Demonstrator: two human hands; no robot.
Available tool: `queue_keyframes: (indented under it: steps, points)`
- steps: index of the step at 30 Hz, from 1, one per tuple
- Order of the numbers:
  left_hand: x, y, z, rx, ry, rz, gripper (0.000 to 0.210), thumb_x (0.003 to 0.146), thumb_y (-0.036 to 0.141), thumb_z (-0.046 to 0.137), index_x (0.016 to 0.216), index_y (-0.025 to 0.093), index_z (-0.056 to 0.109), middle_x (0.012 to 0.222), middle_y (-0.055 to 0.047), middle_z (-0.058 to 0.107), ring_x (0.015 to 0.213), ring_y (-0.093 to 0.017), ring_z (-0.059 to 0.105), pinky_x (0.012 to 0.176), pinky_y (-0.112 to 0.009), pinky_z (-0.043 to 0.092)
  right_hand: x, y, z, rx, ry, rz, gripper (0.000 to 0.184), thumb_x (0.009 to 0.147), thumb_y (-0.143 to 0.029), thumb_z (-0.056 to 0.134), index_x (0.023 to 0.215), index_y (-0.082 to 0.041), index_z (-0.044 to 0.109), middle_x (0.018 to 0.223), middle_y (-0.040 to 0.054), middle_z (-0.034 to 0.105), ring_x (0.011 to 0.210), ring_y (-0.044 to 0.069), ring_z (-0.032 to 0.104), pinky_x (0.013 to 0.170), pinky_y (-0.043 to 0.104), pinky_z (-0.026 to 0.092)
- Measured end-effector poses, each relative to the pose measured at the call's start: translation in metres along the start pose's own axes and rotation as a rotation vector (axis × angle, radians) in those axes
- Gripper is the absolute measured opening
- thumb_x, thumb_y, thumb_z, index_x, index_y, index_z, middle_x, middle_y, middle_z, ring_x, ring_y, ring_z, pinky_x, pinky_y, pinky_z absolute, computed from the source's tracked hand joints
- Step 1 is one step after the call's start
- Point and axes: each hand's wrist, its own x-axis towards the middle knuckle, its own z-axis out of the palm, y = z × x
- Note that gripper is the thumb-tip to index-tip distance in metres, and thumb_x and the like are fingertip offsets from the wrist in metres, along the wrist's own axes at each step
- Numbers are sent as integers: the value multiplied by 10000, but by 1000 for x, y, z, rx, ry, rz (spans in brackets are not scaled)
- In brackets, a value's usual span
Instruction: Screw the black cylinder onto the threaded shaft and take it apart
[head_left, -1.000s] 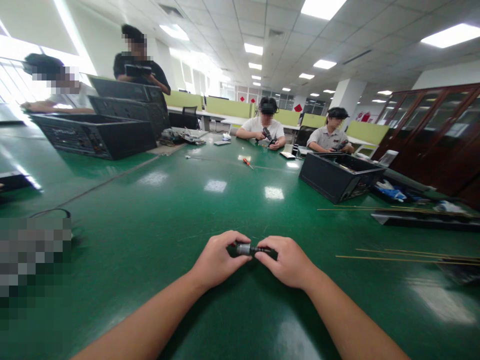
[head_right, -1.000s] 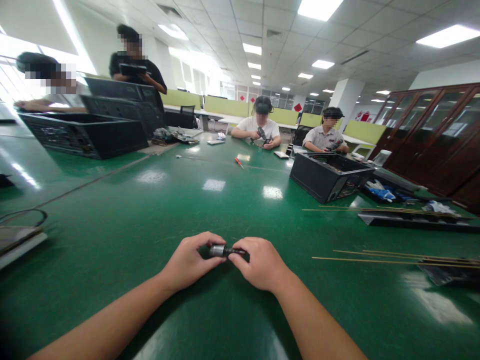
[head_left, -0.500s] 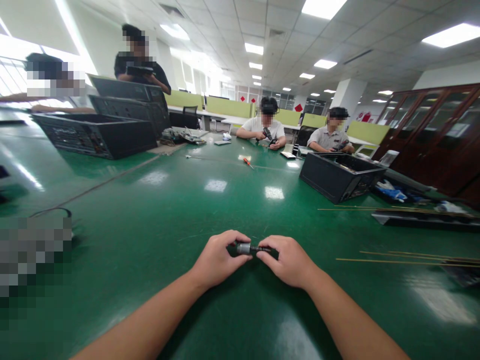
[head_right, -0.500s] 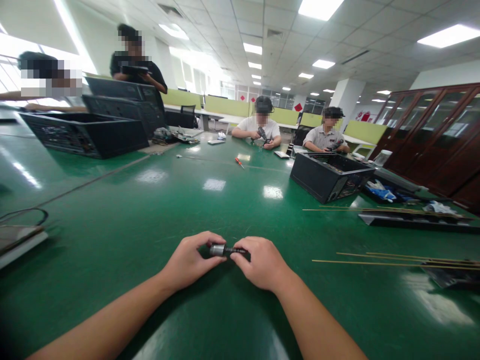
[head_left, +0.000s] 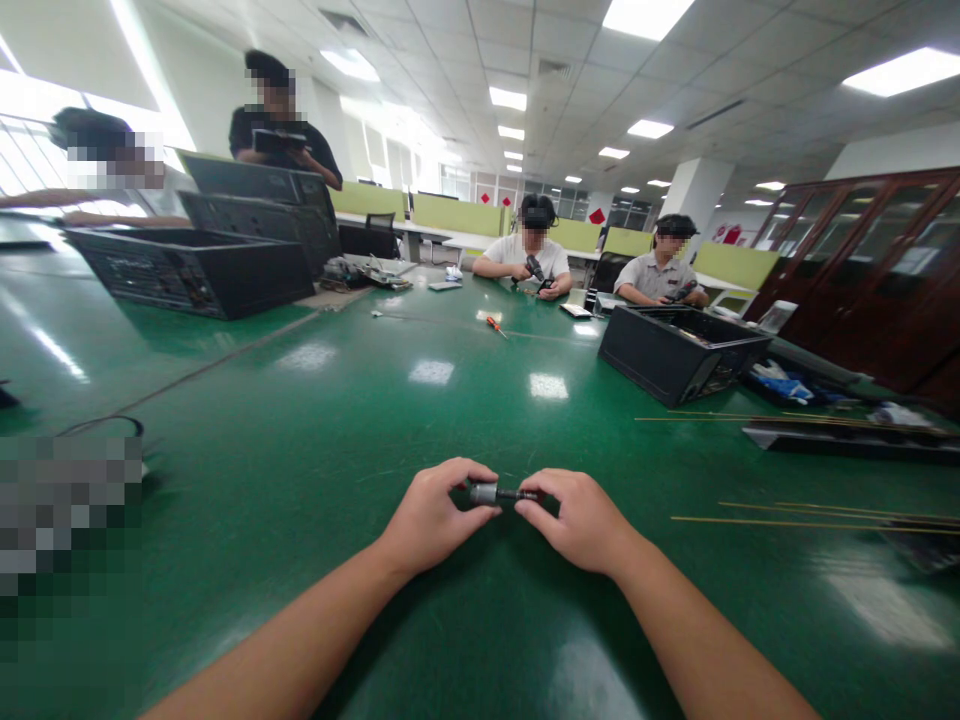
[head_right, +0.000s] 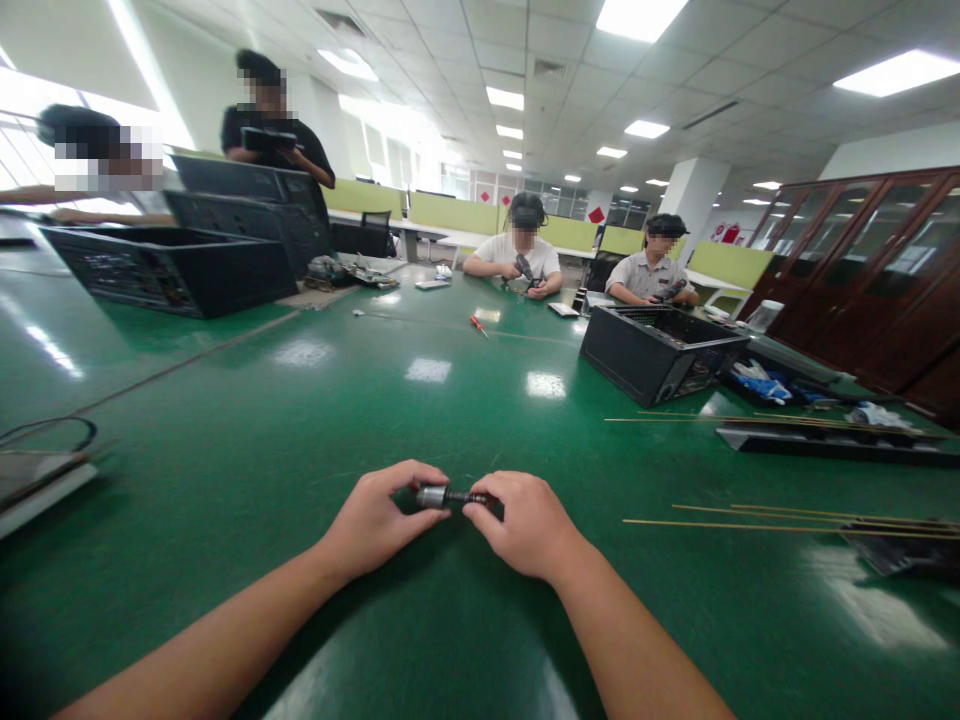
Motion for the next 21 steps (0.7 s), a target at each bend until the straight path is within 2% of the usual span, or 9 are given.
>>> queue_keyframes:
  steps: [21]
  points:
    - [0, -5, -1, 24, 15, 19, 260, 730, 201, 769, 977, 223, 693, 945, -14, 740, 873, -182, 692, 800, -288, 535, 1, 2, -1, 0, 9, 7, 126, 920, -277, 602, 960, -210, 701, 879, 33, 711, 799, 175, 641, 745, 285, 454]
